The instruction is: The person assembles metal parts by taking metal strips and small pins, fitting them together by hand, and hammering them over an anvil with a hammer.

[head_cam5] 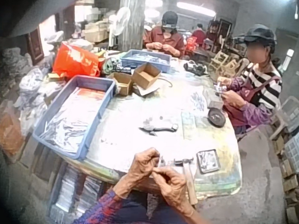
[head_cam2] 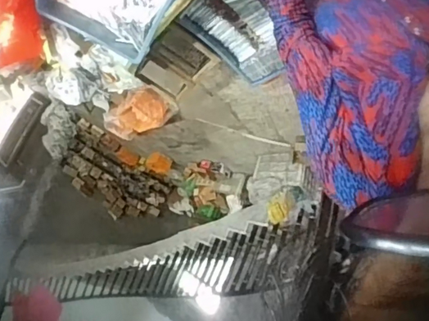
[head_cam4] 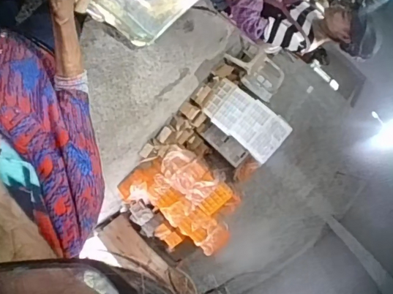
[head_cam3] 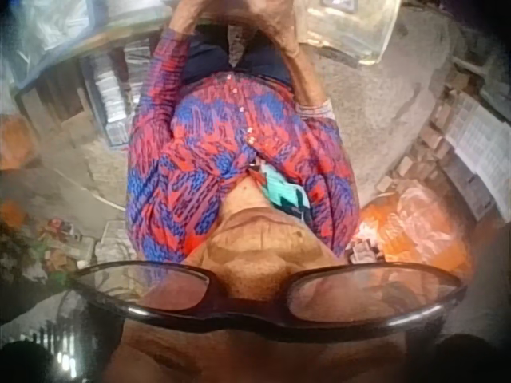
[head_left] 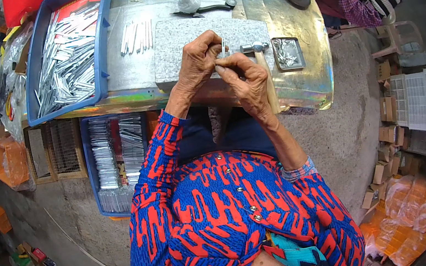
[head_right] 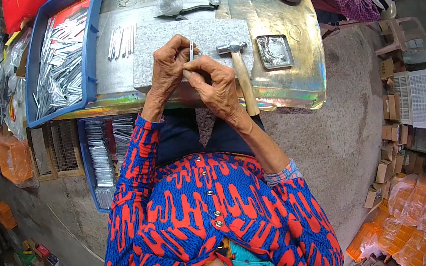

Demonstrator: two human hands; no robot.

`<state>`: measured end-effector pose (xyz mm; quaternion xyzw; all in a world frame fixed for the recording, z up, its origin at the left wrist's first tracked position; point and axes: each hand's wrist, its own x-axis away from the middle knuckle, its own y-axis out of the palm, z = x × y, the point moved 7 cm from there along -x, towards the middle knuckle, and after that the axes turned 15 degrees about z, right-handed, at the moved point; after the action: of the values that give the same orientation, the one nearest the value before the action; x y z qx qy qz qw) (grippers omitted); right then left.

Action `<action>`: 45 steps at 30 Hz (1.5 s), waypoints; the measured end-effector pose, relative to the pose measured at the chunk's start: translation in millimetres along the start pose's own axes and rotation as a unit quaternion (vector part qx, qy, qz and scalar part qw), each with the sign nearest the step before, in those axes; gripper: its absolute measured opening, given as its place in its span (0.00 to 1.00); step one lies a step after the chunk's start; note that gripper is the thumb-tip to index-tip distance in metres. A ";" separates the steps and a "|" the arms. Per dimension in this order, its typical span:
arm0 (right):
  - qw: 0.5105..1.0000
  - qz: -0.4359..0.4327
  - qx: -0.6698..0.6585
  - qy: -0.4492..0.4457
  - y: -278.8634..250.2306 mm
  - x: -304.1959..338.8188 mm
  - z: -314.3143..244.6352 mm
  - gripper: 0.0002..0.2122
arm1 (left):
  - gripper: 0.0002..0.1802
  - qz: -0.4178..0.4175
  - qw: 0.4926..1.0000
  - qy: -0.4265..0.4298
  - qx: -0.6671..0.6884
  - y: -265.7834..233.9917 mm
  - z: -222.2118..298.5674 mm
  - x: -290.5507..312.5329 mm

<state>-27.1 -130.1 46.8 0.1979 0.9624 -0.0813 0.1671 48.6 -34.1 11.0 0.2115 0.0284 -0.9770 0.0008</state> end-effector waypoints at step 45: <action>0.967 -0.018 0.039 0.250 -81.1 20.7 39.6 0.12 | 0.05 -0.054 0.999 0.003 -0.002 1.8 6.2 -1.9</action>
<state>-66.6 -205.2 9.9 0.2010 0.9732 -0.0693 -0.0877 47.8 -36.3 17.4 0.2129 0.0414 -0.9748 -0.0522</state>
